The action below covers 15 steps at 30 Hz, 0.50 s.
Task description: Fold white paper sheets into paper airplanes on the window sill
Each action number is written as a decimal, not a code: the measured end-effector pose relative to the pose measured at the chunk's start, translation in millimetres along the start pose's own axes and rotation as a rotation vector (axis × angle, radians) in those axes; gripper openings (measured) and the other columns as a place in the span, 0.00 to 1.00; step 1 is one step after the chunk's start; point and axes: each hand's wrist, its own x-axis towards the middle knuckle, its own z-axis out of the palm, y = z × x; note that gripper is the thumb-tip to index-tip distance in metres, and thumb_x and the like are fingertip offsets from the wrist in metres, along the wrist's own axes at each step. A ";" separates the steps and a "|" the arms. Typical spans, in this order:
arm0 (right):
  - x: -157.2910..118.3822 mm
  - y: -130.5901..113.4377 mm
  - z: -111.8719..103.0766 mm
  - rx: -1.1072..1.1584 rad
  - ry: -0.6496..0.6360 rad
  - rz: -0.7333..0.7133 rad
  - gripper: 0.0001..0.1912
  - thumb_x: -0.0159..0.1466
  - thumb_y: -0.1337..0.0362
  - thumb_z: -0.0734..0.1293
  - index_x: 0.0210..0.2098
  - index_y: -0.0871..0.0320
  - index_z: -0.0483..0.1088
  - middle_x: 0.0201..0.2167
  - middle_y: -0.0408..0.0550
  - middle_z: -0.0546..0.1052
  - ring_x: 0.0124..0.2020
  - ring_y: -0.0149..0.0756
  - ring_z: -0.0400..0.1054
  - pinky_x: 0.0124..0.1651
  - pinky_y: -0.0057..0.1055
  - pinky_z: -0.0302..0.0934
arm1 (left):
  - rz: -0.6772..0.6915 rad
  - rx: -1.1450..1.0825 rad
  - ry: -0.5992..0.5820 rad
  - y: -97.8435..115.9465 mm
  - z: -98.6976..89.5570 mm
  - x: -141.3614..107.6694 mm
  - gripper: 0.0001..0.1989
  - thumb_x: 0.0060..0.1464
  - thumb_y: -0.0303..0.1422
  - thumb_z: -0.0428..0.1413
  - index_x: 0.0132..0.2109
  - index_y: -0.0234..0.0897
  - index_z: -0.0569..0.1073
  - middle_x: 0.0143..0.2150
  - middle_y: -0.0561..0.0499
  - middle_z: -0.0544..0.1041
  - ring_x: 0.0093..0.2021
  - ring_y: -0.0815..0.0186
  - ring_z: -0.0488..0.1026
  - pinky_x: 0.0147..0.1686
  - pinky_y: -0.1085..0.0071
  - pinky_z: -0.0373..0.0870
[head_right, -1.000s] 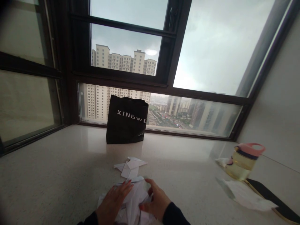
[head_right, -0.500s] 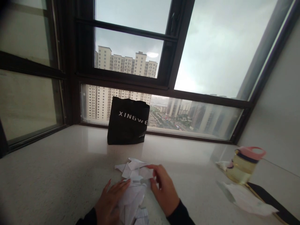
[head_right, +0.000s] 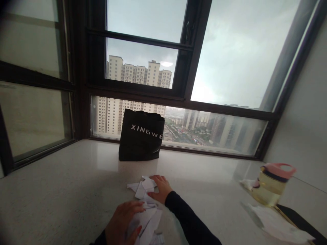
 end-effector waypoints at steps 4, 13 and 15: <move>23.4 13.0 24.0 -0.033 -0.100 0.034 0.43 0.35 0.57 0.71 0.50 0.59 0.58 0.50 0.55 0.61 0.51 0.49 0.50 0.50 0.41 0.45 | 0.105 -0.045 -0.104 -5.4 4.4 -2.2 0.08 0.48 0.36 0.46 0.33 0.40 0.67 0.37 0.52 0.73 0.37 0.65 0.69 0.36 0.69 0.63; 36.8 19.5 30.1 -0.033 -0.107 0.204 0.40 0.37 0.58 0.72 0.49 0.56 0.58 0.39 0.49 0.69 0.43 0.45 0.59 0.45 0.40 0.51 | 0.031 -0.102 -0.035 -2.2 4.3 -0.3 0.09 0.40 0.29 0.44 0.31 0.40 0.66 0.32 0.52 0.73 0.33 0.64 0.69 0.31 0.67 0.62; 35.5 21.4 28.3 -0.015 -0.075 0.250 0.37 0.42 0.56 0.70 0.49 0.58 0.57 0.40 0.50 0.68 0.42 0.42 0.60 0.45 0.37 0.52 | 0.004 -0.112 0.021 -3.7 7.9 -1.6 0.10 0.37 0.29 0.43 0.30 0.40 0.66 0.31 0.51 0.73 0.32 0.63 0.69 0.30 0.66 0.62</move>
